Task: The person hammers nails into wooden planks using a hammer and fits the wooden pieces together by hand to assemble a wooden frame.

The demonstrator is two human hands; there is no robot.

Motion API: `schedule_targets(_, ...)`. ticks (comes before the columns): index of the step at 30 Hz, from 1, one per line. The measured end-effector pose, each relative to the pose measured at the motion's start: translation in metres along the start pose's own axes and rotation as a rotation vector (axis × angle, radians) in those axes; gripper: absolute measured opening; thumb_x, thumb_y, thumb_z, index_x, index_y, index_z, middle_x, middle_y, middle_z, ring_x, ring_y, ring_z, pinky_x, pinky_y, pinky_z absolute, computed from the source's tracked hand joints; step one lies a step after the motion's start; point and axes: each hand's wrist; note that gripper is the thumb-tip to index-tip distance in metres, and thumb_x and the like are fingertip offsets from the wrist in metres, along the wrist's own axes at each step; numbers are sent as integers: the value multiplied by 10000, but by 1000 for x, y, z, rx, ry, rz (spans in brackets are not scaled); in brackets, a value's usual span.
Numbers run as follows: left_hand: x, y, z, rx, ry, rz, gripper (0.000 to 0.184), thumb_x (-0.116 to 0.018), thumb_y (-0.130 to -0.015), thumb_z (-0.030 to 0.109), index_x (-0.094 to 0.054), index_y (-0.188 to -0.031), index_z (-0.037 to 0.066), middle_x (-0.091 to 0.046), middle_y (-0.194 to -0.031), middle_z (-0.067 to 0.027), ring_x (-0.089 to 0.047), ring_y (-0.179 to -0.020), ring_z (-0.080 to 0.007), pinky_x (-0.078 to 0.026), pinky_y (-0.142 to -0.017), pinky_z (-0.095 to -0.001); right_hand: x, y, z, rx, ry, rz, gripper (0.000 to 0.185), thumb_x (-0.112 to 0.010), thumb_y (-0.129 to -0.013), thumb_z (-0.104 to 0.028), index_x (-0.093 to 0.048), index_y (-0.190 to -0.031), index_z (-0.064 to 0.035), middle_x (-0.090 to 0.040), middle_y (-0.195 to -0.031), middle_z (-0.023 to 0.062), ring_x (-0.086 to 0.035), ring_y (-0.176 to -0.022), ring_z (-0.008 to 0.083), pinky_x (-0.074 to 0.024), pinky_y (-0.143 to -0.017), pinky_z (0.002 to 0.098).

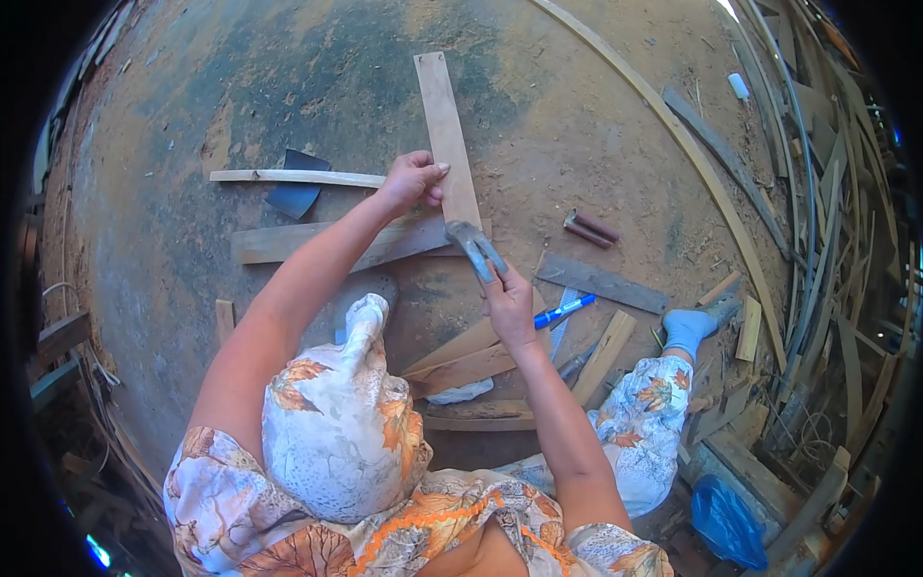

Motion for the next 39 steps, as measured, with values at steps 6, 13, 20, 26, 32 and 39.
schedule_targets(6,3,3,8,2,-30,2,158,-638,-894,188,-608,-956,46,-628,-767,-24,-592,-546,-88,-521,-472,-234,-13,16,-36,320,-95,86,202,-551,-956,-167,-611,-1079,-19,-498,-683,-23,-434,-525,45,-348,-473,205)
schedule_targets(13,8,0,-4,21,-48,11,162,-640,-896,195,-608,-955,48,-628,-746,-20,-600,-550,-91,-521,-465,-233,-4,-7,-1,26,289,19,219,-575,-949,-181,-630,-1079,-14,-514,-681,-17,-452,-537,45,-358,-480,200)
schedule_targets(20,9,3,3,-13,-33,-3,163,-649,-893,200,-607,-938,50,-637,-754,-23,-602,-552,-87,-519,-461,-229,-18,6,-29,231,-94,74,238,-603,-934,-211,-643,-1087,-34,-538,-682,-19,-469,-539,47,-382,-491,202)
schedule_targets(26,8,3,-2,-15,-59,37,161,-650,-893,203,-601,-914,51,-635,-755,-22,-601,-552,-88,-521,-464,-231,-5,-11,8,223,493,28,174,-590,-941,-207,-626,-949,-37,-534,-668,-22,-472,-531,44,-371,-474,202)
schedule_targets(32,11,3,0,-28,-70,18,172,-643,-898,216,-599,-902,50,-636,-751,-29,-600,-555,-91,-515,-459,-234,-5,7,-64,178,-51,115,254,-571,-963,-277,-612,-983,-27,-490,-612,-29,-444,-477,43,-346,-436,197)
schedule_targets(39,10,1,-1,-48,-101,39,175,-645,-897,219,-599,-899,50,-642,-761,-35,-602,-555,-96,-513,-454,-235,21,-5,7,172,100,166,309,-571,-961,-317,-618,-953,-11,-486,-614,-27,-419,-451,42,-339,-415,204)
Point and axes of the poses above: each hand's wrist, its own y-axis away from the middle knuckle, its own x-axis out of the back of the hand, z = x × y
